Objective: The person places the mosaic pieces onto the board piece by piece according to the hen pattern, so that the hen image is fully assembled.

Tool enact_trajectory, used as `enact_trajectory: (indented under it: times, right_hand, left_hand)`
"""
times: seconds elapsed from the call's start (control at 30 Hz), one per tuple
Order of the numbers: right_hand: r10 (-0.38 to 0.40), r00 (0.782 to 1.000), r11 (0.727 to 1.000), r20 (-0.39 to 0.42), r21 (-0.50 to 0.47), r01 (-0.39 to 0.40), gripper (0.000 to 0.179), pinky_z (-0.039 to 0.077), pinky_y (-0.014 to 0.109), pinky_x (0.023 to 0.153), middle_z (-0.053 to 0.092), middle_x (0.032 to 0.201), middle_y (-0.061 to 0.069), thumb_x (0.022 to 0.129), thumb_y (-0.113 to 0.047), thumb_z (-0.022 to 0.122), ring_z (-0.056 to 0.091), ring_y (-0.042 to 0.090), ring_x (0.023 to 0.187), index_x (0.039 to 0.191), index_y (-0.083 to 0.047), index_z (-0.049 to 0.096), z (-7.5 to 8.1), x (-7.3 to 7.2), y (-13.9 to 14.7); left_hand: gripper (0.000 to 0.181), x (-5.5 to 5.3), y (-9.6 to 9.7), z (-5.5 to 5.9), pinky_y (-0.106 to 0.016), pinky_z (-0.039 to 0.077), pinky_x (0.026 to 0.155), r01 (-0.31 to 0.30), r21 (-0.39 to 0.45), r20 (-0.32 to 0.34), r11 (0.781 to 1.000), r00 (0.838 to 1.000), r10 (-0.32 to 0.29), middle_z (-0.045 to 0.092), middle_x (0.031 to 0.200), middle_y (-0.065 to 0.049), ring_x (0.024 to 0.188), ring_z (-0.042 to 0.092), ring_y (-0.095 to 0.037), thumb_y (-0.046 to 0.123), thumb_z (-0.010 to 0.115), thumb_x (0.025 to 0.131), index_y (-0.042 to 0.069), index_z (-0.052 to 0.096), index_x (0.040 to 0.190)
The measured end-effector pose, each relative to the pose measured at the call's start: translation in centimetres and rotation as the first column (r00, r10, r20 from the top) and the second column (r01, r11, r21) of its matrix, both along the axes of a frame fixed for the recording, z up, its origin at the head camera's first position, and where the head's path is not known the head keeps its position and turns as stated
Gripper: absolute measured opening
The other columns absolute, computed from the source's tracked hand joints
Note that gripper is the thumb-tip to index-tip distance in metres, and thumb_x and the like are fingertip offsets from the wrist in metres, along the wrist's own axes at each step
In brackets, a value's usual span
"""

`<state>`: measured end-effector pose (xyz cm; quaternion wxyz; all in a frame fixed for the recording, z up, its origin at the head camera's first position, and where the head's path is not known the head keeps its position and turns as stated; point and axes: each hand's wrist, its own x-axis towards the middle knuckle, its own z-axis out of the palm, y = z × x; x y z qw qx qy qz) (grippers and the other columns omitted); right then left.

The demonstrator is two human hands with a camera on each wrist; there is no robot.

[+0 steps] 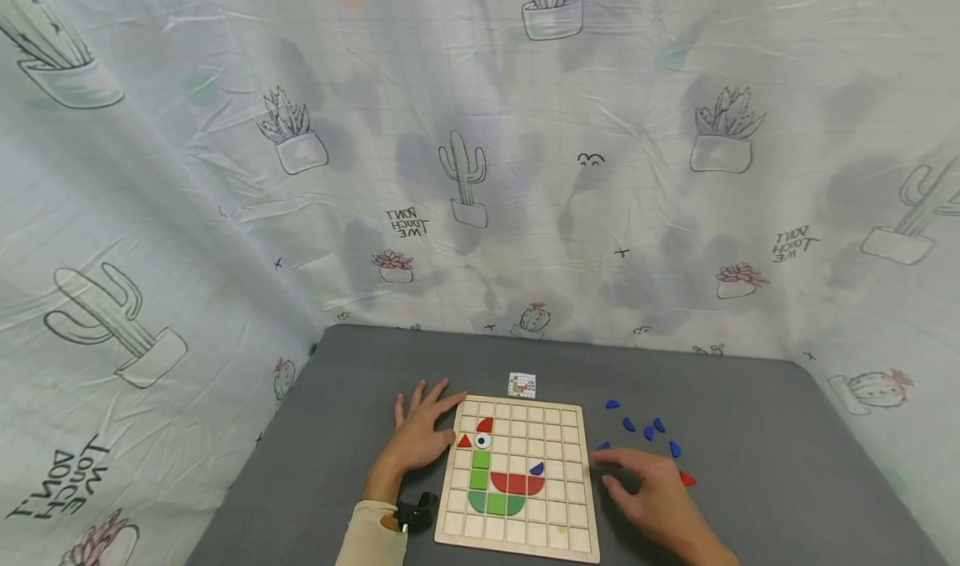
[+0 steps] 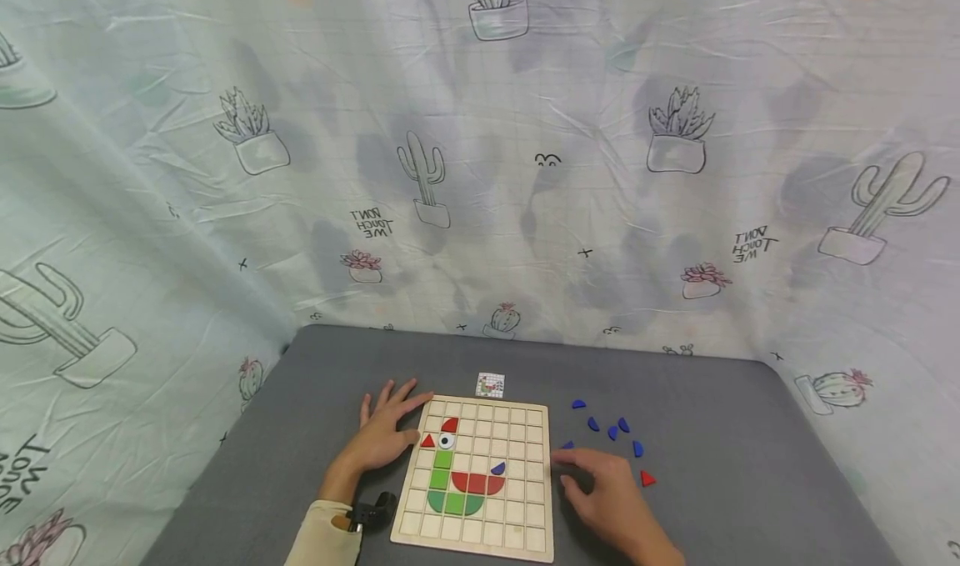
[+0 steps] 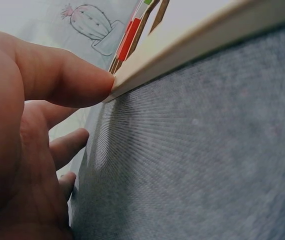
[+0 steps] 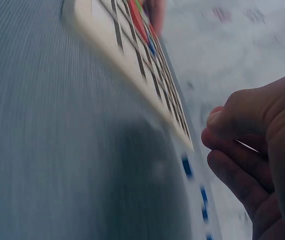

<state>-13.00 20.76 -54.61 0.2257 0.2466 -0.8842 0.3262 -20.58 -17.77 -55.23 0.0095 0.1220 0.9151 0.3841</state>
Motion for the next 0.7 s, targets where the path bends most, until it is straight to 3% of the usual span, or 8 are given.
enact_trajectory:
  times: [0.1, 0.23, 0.37, 0.5, 0.6, 0.7]
  right_hand:
    - [-0.114, 0.993, 0.993, 0.009, 0.019, 0.114, 0.048, 0.059, 0.014, 0.08, 0.083, 0.103, -0.013, 0.071, 0.008, 0.094, 0.079, 0.005, 0.095, 0.109, -0.018, 0.086, -0.1, 0.7, 2.4]
    - [-0.245, 0.969, 0.969, 0.039, 0.043, 0.243, 0.047, 0.058, 0.014, 0.072, 0.084, 0.1, -0.01, 0.07, 0.006, 0.095, 0.077, 0.002, 0.09, 0.108, -0.02, 0.086, -0.2, 2.0, 5.7]
    - [-0.325, 0.945, 0.945, 0.034, 0.049, 0.323, 0.048, 0.051, 0.004, 0.072, 0.084, 0.096, -0.004, 0.067, 0.007, 0.096, 0.077, 0.002, 0.083, 0.107, -0.018, 0.085, -0.5, 2.8, 8.6]
    - [-0.39, 0.92, 0.919, 0.029, 0.084, 0.386, 0.047, 0.048, 0.001, 0.07, 0.084, 0.097, 0.001, 0.066, 0.004, 0.097, 0.078, 0.006, 0.081, 0.107, -0.015, 0.085, -0.7, 3.1, 10.5]
    - [-0.419, 0.907, 0.903, 0.04, 0.117, 0.413, 0.046, 0.051, 0.005, 0.069, 0.085, 0.098, 0.001, 0.065, 0.0, 0.098, 0.079, 0.011, 0.082, 0.108, -0.015, 0.086, -0.9, 3.0, 11.2]
    - [-0.426, 0.902, 0.898, 0.066, 0.149, 0.413, 0.047, 0.061, 0.022, 0.07, 0.085, 0.101, 0.0, 0.067, -0.004, 0.099, 0.081, 0.02, 0.086, 0.111, -0.016, 0.086, -1.1, 2.7, 11.2]
  left_hand:
    - [0.065, -0.1, -0.1, -0.2, -0.075, -0.011, 0.129, 0.001, -0.004, 0.002, 1.0, 1.0, -0.001, 0.035, 0.178, -0.018, 0.169, 0.008, -0.051, 0.006, 0.067, 0.092, 0.018, 0.064, 0.156]
    - [0.065, -0.1, -0.1, -0.1, -0.076, -0.011, 0.129, 0.007, -0.001, -0.002, 1.0, 1.0, -0.007, 0.035, 0.177, -0.019, 0.169, 0.008, -0.052, 0.006, 0.068, 0.092, 0.018, 0.064, 0.156]
    - [0.065, 0.1, 0.0, 0.0, -0.076, -0.011, 0.129, 0.004, 0.0, -0.007, 1.0, 1.0, -0.004, 0.036, 0.177, -0.019, 0.169, 0.009, -0.052, 0.005, 0.067, 0.092, 0.018, 0.065, 0.156]
    - [0.065, 0.1, 0.0, 0.0, -0.076, -0.011, 0.129, -0.001, 0.002, -0.008, 1.0, 1.0, 0.001, 0.036, 0.177, -0.019, 0.169, 0.009, -0.052, 0.005, 0.067, 0.092, 0.018, 0.065, 0.155]
    - [0.065, 0.1, -0.1, 0.0, -0.076, -0.011, 0.129, 0.001, 0.008, -0.006, 1.0, 1.0, -0.001, 0.036, 0.177, -0.019, 0.169, 0.009, -0.052, 0.005, 0.068, 0.091, 0.018, 0.065, 0.155]
    - [0.065, 0.0, -0.1, -0.1, -0.077, -0.011, 0.128, 0.007, 0.006, -0.004, 1.0, 1.0, -0.007, 0.036, 0.177, -0.018, 0.169, 0.009, -0.052, 0.005, 0.068, 0.092, 0.019, 0.065, 0.156]
